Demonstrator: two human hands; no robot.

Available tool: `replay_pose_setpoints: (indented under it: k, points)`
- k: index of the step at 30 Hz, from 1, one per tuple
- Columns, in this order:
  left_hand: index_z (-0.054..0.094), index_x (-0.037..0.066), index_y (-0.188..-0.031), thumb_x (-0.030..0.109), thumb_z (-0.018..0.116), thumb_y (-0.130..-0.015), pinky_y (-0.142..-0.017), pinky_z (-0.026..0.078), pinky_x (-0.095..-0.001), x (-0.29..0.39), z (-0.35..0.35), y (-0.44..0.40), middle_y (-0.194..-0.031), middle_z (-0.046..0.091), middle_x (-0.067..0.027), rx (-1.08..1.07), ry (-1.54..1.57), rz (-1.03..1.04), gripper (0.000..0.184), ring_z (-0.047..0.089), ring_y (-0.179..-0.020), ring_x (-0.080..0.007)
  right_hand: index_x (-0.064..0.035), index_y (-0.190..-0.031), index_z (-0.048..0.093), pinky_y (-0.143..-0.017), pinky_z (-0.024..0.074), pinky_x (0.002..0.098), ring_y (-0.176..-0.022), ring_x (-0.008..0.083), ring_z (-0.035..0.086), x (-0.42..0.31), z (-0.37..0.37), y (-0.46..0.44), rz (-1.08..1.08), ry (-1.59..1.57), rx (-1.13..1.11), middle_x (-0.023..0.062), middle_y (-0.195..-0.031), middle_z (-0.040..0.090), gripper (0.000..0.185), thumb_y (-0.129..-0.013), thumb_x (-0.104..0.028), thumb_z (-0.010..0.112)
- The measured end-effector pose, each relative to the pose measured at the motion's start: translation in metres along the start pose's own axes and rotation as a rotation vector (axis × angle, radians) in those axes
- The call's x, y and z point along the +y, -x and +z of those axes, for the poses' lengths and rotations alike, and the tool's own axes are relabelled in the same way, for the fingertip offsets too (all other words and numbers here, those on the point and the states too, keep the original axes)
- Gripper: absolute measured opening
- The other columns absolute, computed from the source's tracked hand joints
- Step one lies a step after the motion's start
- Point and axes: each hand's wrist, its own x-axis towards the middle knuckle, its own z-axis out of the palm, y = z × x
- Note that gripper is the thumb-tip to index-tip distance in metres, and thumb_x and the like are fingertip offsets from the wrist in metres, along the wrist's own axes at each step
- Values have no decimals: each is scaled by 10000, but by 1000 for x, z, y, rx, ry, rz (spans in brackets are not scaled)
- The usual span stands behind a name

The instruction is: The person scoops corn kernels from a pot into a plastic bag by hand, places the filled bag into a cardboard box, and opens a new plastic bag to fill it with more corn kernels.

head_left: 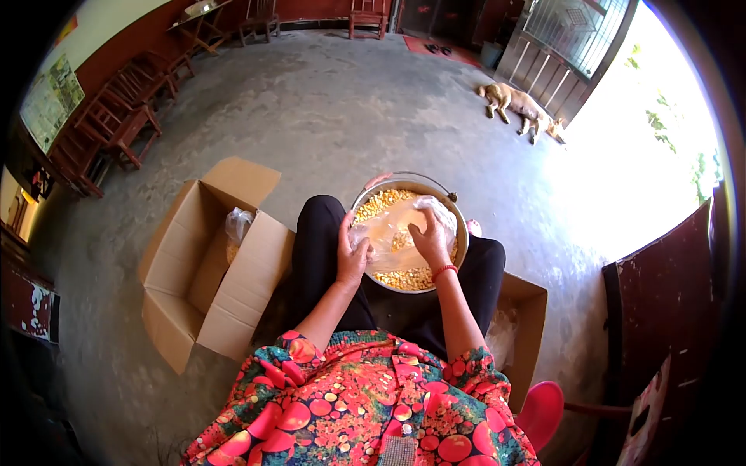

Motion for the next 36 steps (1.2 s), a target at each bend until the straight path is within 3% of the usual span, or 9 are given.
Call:
replay_pose_setpoints:
  k: [4,8,10,12,17,22,26,31,36]
  points:
    - [312,53,-1243,18,502,-751,-838,379,-277,0,-2,-3,-1125,397,-117,-88,-314,289,528,441,-994,-200,-38,-918,597,-772,428,331,-852,273,571,-21,11,7,110,-321,-534,145,-879,605,264,-778,-254,538]
    - [380,71,-1220,106,517,-781,-953,278,-346,18,4,8,-1192,338,-169,-239,-748,554,461,340,-1134,-285,-14,-1049,522,-862,367,320,-1006,290,496,-27,35,17,31,-401,-615,190,-1049,538,370,-827,-294,429]
    - [502,76,-1125,167,533,-791,-959,268,-362,13,2,9,-1212,319,-175,-270,-695,493,347,328,-1145,-310,-20,-1052,520,-861,361,324,-999,288,497,14,62,14,62,-287,-743,193,-1052,536,365,-830,-292,419]
    - [579,67,-1022,200,545,-790,-958,268,-367,12,3,11,-1225,306,-182,-367,-735,434,269,319,-1154,-319,-24,-1020,534,-770,416,312,-870,266,537,34,67,14,-231,-141,-841,161,-965,573,340,-800,-271,453]
    - [544,46,-1045,161,567,-755,-856,381,-349,-20,-10,3,-1083,450,-232,-260,-814,203,314,448,-1021,-346,-70,-1147,469,-707,456,246,-852,113,541,-12,-4,18,318,-344,-1074,67,-1012,553,380,-810,-245,474]
    - [414,24,-1160,22,496,-689,-840,397,-347,-21,-9,5,-1135,430,-220,-295,-968,228,478,456,-1020,-340,-100,-1230,355,-797,414,337,-1019,171,462,7,-27,26,570,-1245,-689,56,-1197,427,462,-815,-241,500]
    - [294,31,-1245,-62,407,-656,-859,387,-354,-17,-6,6,-1215,376,-191,-245,-976,371,608,414,-1076,-327,-88,-1252,340,-910,294,362,-1146,213,337,18,-32,17,628,-1013,-372,91,-1259,348,585,-755,-279,584]
    - [242,46,-1270,-67,409,-662,-897,364,-336,-1,4,6,-1284,308,-156,-199,-1015,500,640,340,-1158,-303,-23,-1184,403,-869,351,333,-1073,245,425,25,-10,12,51,-204,-78,169,-1143,461,598,-685,-241,647]
    - [180,52,-1291,-62,412,-679,-897,365,-342,-3,2,6,-1299,284,-162,-185,-997,378,664,323,-1169,-313,-20,-1054,496,-782,430,299,-906,191,522,14,-11,25,73,-708,-233,90,-1001,541,319,-773,-155,565]
